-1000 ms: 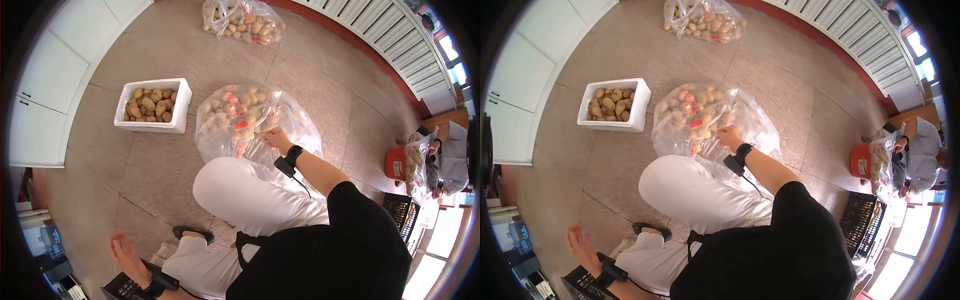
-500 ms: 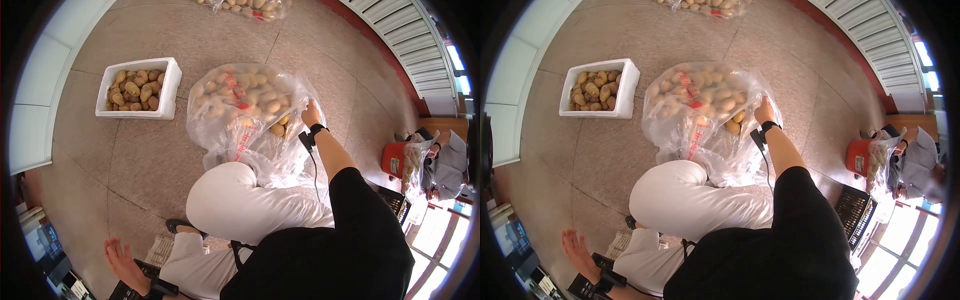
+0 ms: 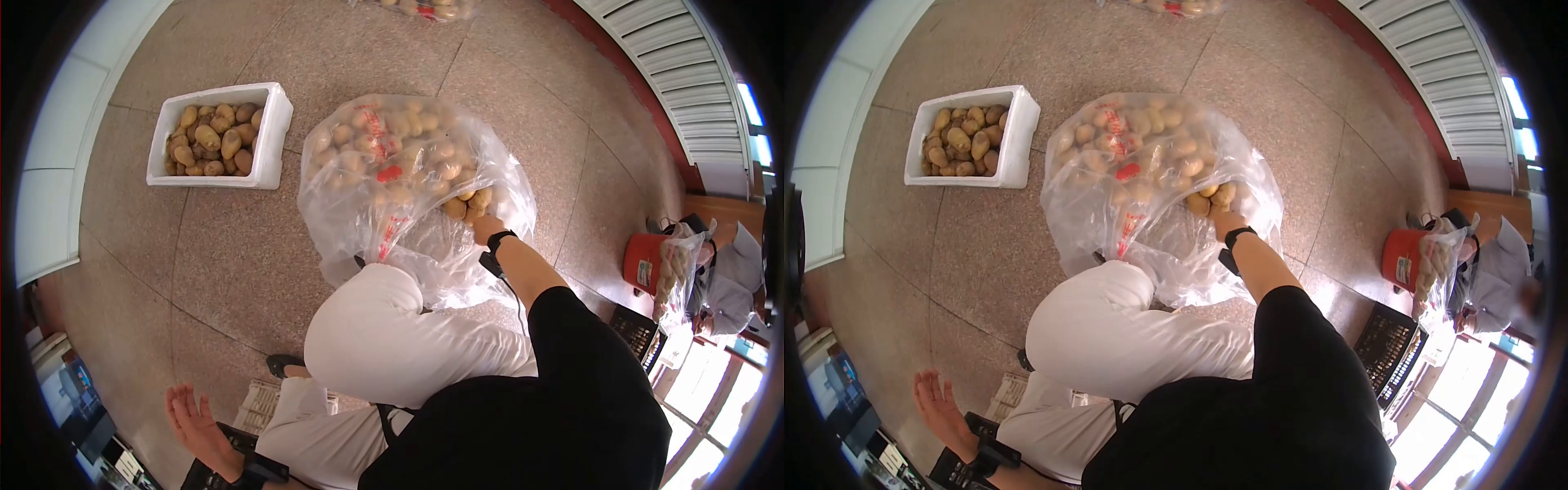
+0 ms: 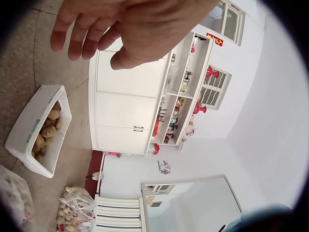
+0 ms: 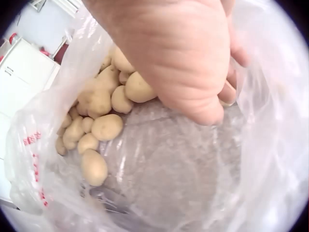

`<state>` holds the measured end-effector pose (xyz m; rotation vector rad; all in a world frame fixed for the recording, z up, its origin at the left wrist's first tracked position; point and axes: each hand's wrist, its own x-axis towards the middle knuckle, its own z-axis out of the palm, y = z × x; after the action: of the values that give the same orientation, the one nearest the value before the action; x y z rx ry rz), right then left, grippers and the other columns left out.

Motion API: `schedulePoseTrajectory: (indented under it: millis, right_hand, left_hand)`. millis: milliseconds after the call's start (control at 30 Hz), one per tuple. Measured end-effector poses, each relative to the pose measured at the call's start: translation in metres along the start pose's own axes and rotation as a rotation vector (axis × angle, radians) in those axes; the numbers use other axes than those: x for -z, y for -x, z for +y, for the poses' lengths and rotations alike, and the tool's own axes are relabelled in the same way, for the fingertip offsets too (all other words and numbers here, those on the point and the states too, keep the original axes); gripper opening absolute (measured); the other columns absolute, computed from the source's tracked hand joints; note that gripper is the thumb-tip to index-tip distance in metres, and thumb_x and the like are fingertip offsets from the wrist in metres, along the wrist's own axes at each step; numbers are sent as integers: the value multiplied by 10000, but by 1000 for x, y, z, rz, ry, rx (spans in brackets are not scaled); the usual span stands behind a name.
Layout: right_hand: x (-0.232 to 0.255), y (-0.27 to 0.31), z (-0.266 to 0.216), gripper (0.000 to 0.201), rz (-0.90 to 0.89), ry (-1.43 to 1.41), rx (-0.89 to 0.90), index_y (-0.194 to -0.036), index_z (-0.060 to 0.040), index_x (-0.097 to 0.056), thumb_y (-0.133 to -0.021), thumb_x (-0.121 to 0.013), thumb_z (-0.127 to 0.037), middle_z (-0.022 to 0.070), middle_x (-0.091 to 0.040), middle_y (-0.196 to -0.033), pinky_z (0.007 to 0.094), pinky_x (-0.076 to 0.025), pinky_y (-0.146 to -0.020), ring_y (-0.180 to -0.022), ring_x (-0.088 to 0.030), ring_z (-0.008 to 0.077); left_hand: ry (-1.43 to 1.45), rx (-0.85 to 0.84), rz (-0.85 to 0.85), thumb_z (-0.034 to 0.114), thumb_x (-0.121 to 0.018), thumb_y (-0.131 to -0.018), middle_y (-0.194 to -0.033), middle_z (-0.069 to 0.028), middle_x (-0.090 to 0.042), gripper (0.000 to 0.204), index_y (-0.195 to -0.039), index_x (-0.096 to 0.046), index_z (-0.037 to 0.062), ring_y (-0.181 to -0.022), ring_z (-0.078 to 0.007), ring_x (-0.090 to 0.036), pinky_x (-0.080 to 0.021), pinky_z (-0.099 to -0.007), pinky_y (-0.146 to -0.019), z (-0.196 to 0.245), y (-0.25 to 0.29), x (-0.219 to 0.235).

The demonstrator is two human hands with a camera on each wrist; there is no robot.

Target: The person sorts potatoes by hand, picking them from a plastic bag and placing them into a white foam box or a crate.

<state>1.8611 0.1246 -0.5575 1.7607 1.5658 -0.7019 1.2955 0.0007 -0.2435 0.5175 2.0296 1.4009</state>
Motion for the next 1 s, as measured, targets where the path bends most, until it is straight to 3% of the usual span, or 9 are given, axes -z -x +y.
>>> schedulePoseTrajectory:
  millis: [167,267,400,467,600,700,767,867,1000]
  right_hand:
    - [0,-5,43,552,48,-190,-354,-1185,-1,-453,-724,-633,-246,164,-621,-1009,383,-485,-779,-927,-611,288]
    - [-19,-24,61,622,258,-461,-242,-1215,-3,-439,-693,-659,-263,179,-611,-1021,371,-506,-729,-944,-604,276]
    - [-20,-28,67,729,141,-836,-408,-1270,-7,-390,-650,-672,-268,225,-524,-1159,342,-539,-633,-1012,-561,297]
    - [-31,-39,67,771,136,-774,-449,-1293,-17,-369,-642,-675,-296,204,-508,-1192,387,-523,-745,-1077,-516,319]
    - [-68,-75,67,789,-100,-492,-386,-1297,-200,-427,-599,-657,-487,119,-328,-1378,482,-243,-1022,-1211,-395,295]
    - [-70,-69,51,740,117,-502,-566,-1242,-253,-489,-578,-644,-541,96,-296,-1385,463,-227,-1018,-1097,-497,272]
    - [-44,-50,44,866,51,-780,-593,-1329,-196,-325,-588,-700,-440,161,-293,-1372,416,-268,-1023,-1218,-347,284]
    - [17,-3,24,897,-65,-843,-543,-1347,-160,-292,-593,-712,-404,211,-322,-1336,391,-338,-999,-1235,-356,278]
    - [4,-15,32,849,-15,-674,-564,-1345,-160,-279,-632,-679,-390,221,-359,-1299,408,-369,-971,-1175,-423,326]
  left_hand:
    - [-50,-15,-16,216,-444,-921,-1138,-112,-508,371,-1234,-405,20,-1093,-194,-474,-403,-328,-858,6,0,-8]
    - [-37,10,-38,247,-454,-922,-1213,-112,-479,420,-1270,-381,23,-1155,-206,-450,-361,-348,-927,2,-5,0]
    - [-64,16,-50,237,-445,-924,-1223,-115,-475,415,-1273,-379,22,-1153,-207,-453,-372,-342,-924,-3,-9,5]
    - [-84,8,-64,243,-439,-929,-1223,-113,-478,412,-1271,-382,21,-1151,-204,-455,-390,-329,-912,-5,-10,7]
    - [-102,29,-57,255,-438,-930,-1219,-109,-482,416,-1271,-383,23,-1146,-196,-459,-403,-317,-900,-6,-10,12]
    - [-90,42,-51,266,-442,-929,-1219,-107,-482,422,-1270,-384,23,-1146,-190,-458,-400,-315,-905,-9,-11,18]
    - [-113,49,-26,272,-437,-931,-1221,-103,-482,425,-1273,-380,26,-1149,-186,-454,-391,-315,-908,-10,-10,19]
    - [-94,104,6,274,-428,-935,-1224,-101,-480,425,-1278,-374,30,-1153,-184,-449,-379,-317,-912,-7,-10,17]
    - [-96,101,14,273,-423,-937,-1228,-99,-478,421,-1279,-373,32,-1155,-181,-445,-371,-318,-912,-7,-11,18]
